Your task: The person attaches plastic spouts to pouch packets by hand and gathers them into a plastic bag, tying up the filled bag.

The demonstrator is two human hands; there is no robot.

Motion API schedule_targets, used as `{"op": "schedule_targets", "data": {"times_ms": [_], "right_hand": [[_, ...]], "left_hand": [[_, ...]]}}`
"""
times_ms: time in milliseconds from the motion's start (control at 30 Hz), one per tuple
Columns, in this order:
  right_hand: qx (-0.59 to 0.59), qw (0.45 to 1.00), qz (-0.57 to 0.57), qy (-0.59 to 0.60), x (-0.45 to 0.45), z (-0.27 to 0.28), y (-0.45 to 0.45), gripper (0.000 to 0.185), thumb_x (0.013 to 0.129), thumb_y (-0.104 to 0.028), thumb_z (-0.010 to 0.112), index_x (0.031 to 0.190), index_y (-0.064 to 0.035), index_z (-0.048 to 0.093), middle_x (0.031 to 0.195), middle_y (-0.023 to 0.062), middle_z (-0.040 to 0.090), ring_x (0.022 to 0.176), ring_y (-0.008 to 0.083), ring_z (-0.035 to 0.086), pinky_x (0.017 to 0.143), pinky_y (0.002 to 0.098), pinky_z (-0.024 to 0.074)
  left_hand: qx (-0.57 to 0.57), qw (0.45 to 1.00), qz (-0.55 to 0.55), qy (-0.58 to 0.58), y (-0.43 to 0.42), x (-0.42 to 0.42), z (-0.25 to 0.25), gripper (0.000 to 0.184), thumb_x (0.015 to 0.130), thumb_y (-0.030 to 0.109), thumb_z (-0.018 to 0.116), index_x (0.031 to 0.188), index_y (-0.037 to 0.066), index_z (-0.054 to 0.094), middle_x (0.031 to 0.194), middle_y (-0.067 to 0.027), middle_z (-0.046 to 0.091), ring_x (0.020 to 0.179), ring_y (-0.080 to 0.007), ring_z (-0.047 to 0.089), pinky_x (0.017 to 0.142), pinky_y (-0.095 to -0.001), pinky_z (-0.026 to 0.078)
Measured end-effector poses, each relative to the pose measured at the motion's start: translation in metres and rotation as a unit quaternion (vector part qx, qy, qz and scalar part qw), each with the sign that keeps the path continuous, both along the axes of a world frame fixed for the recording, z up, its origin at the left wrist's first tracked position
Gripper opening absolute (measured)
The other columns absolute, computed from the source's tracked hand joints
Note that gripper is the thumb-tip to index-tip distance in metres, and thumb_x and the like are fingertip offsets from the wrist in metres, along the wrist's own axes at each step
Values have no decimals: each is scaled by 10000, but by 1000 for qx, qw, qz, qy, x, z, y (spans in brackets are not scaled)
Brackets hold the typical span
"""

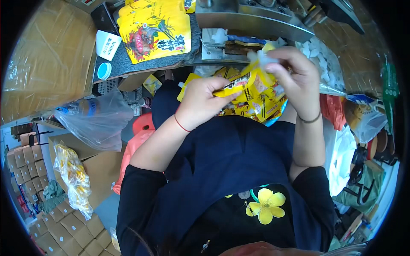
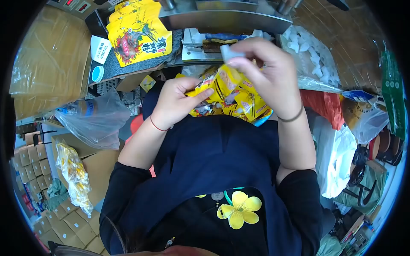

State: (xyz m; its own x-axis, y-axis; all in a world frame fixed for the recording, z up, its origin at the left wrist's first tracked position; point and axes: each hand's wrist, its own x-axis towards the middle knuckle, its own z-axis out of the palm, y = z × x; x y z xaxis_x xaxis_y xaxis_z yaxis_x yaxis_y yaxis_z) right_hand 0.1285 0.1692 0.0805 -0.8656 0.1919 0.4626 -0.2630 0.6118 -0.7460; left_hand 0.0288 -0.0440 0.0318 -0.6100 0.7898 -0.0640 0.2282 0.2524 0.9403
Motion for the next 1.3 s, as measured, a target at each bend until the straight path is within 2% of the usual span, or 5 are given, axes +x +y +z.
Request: {"op": "schedule_targets", "data": {"times_ms": [100, 633, 767, 900, 1300], "right_hand": [[82, 995, 24, -41, 6, 9, 11, 134, 960, -128, 655, 999, 0, 664, 897, 105, 688, 812, 225, 661, 754, 319, 525], [341, 902, -160, -208, 32, -66, 160, 210, 919, -110, 619, 1124, -63, 616, 1088, 209, 613, 937, 450, 613, 789, 506, 495], [333, 894, -234, -187, 33, -67, 153, 154, 967, -141, 583, 1090, -51, 607, 1063, 214, 632, 943, 446, 611, 780, 498, 489], [321, 880, -315, -150, 46, -47, 133, 172, 1015, -153, 529, 1116, -38, 607, 1049, 217, 653, 979, 432, 622, 810, 453, 500], [0, 999, -29, -16, 8, 7, 1, 133, 902, -89, 715, 986, 3, 668, 864, 109, 682, 752, 207, 667, 707, 301, 526]], "left_hand": [[104, 920, -34, -376, 10, 22, -3, 313, 1016, 263, 639, 1115, -32, 681, 1015, -85, 739, 758, -104, 696, 646, -228, 562], [154, 857, -32, -491, 43, -27, -35, 300, 941, 21, 650, 1228, -57, 610, 1167, -158, 703, 1021, -210, 703, 909, -355, 567], [21, 982, 186, 0, 15, -50, 11, 669, 919, 244, 728, 1416, -42, 383, 1228, -202, 626, 1129, -281, 635, 987, -403, 500], [-146, 723, 174, 653, -33, -103, -32, 554, 925, 240, 664, 1392, 2, 484, 1270, -224, 611, 1183, -382, 587, 1035, -449, 437], [47, 991, 39, 123, -10, -20, -14, 224, 882, 174, 784, 855, -31, 699, 699, -43, 635, 641, -56, 524, 596, -249, 443]]}}
